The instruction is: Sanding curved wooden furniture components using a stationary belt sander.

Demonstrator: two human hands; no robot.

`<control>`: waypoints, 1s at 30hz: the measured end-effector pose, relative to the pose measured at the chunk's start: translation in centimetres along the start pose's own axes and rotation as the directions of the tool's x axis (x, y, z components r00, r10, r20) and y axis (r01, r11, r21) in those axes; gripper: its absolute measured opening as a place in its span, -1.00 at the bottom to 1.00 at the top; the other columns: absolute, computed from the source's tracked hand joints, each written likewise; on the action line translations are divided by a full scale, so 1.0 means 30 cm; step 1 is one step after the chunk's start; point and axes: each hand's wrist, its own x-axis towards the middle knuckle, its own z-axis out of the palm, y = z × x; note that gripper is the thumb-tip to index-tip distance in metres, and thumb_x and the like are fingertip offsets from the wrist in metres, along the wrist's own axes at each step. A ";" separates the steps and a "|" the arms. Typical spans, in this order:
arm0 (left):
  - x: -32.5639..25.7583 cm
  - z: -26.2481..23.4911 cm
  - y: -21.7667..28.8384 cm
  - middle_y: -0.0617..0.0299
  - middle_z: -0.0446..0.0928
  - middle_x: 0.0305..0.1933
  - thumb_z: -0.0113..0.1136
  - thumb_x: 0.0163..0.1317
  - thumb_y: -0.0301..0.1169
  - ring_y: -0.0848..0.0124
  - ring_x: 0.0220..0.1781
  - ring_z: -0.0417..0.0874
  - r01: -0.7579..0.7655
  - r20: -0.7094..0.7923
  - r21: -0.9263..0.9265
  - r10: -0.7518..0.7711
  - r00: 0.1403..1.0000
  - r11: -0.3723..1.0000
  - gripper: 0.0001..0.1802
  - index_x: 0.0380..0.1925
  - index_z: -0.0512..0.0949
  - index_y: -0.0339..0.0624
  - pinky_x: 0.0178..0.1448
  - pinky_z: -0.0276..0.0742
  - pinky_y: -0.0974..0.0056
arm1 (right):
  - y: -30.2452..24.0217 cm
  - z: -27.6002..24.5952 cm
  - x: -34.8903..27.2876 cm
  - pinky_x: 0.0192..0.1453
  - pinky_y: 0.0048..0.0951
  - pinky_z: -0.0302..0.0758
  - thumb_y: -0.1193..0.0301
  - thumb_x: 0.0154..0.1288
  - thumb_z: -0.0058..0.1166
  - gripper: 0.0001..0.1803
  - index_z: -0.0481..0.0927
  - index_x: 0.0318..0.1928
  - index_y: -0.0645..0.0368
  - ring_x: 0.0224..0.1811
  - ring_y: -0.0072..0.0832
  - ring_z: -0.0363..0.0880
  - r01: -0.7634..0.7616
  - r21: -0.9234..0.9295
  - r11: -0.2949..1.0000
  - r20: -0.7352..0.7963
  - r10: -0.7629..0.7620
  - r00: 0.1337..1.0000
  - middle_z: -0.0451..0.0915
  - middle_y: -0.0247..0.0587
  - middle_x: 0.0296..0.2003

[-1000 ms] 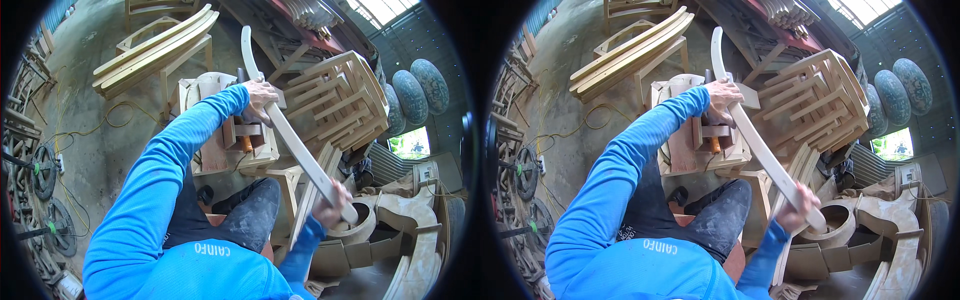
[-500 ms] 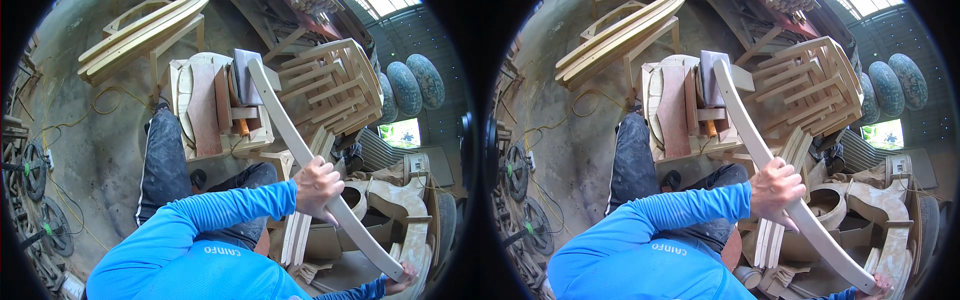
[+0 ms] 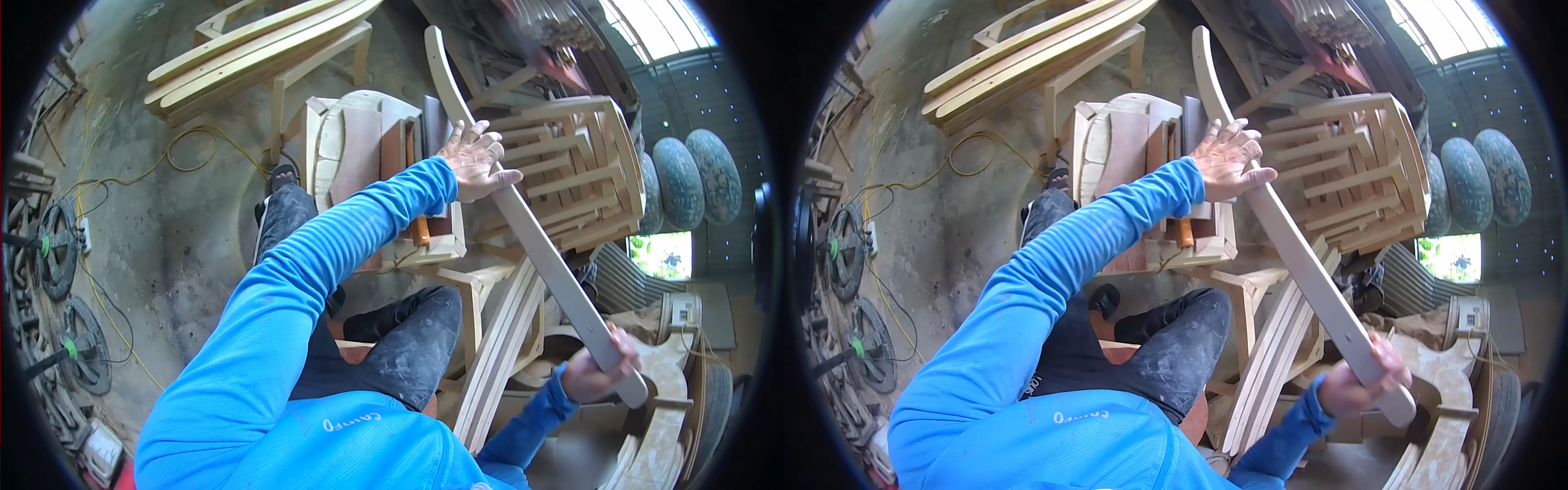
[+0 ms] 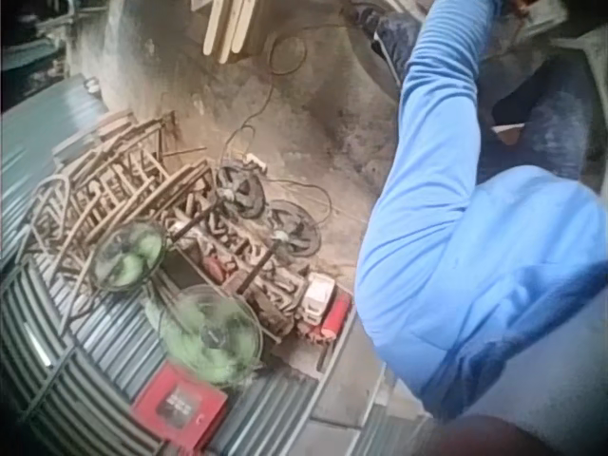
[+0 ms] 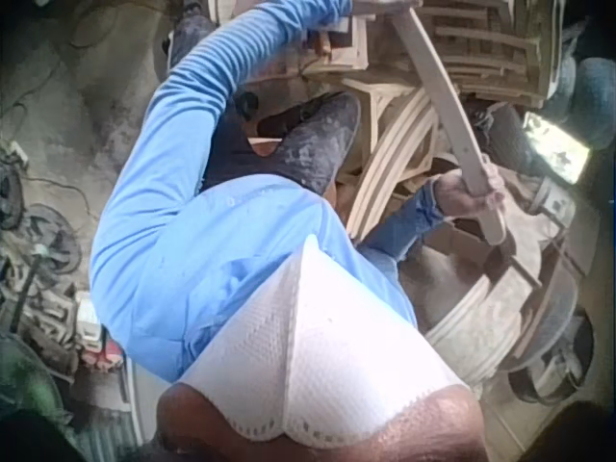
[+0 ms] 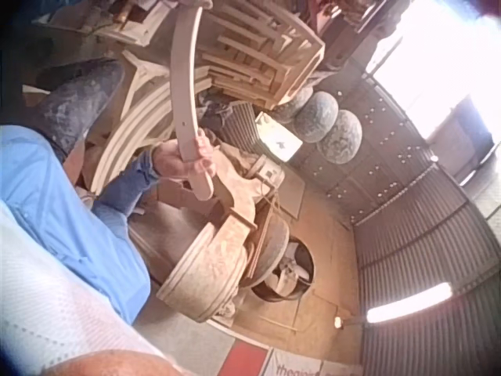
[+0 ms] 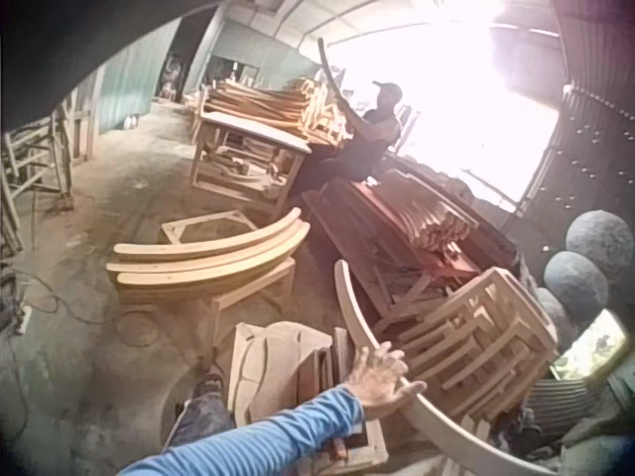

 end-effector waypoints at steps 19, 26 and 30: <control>0.048 -0.054 0.006 0.00 0.78 -0.11 -0.42 0.48 0.44 0.08 0.17 0.73 -0.303 0.444 0.355 0.126 0.887 0.884 -0.02 -0.15 0.83 -0.11 0.44 0.40 -0.12 | 0.101 -0.022 -0.407 0.57 0.13 0.22 0.60 0.36 0.15 -0.66 0.46 0.10 0.11 0.41 0.02 0.44 -0.145 -0.212 0.966 0.263 0.200 0.944 0.51 0.11 0.24; -0.295 0.182 0.572 0.25 0.62 -0.63 -0.12 0.51 0.25 0.23 -0.44 0.67 -0.370 -0.157 0.002 0.366 0.917 0.929 -0.24 -0.68 0.71 0.02 -0.08 0.50 0.10 | -0.802 -0.433 -0.250 0.51 0.14 0.21 0.30 0.28 0.29 -0.63 0.40 -0.02 0.01 0.27 -0.04 0.43 -0.180 -0.523 0.833 0.125 0.284 0.951 0.45 -0.08 0.00; -0.404 0.155 0.790 0.27 0.58 -0.62 -0.13 0.52 0.26 0.25 -0.44 0.59 -0.366 -0.203 -0.149 0.334 0.921 0.919 -0.23 -0.68 0.67 0.01 0.01 0.44 0.06 | -1.079 -0.480 -0.195 0.17 0.35 0.64 0.30 0.31 0.29 -0.59 0.47 0.06 0.21 0.08 0.13 0.59 0.125 -0.635 0.762 0.272 0.069 0.960 0.55 0.10 0.09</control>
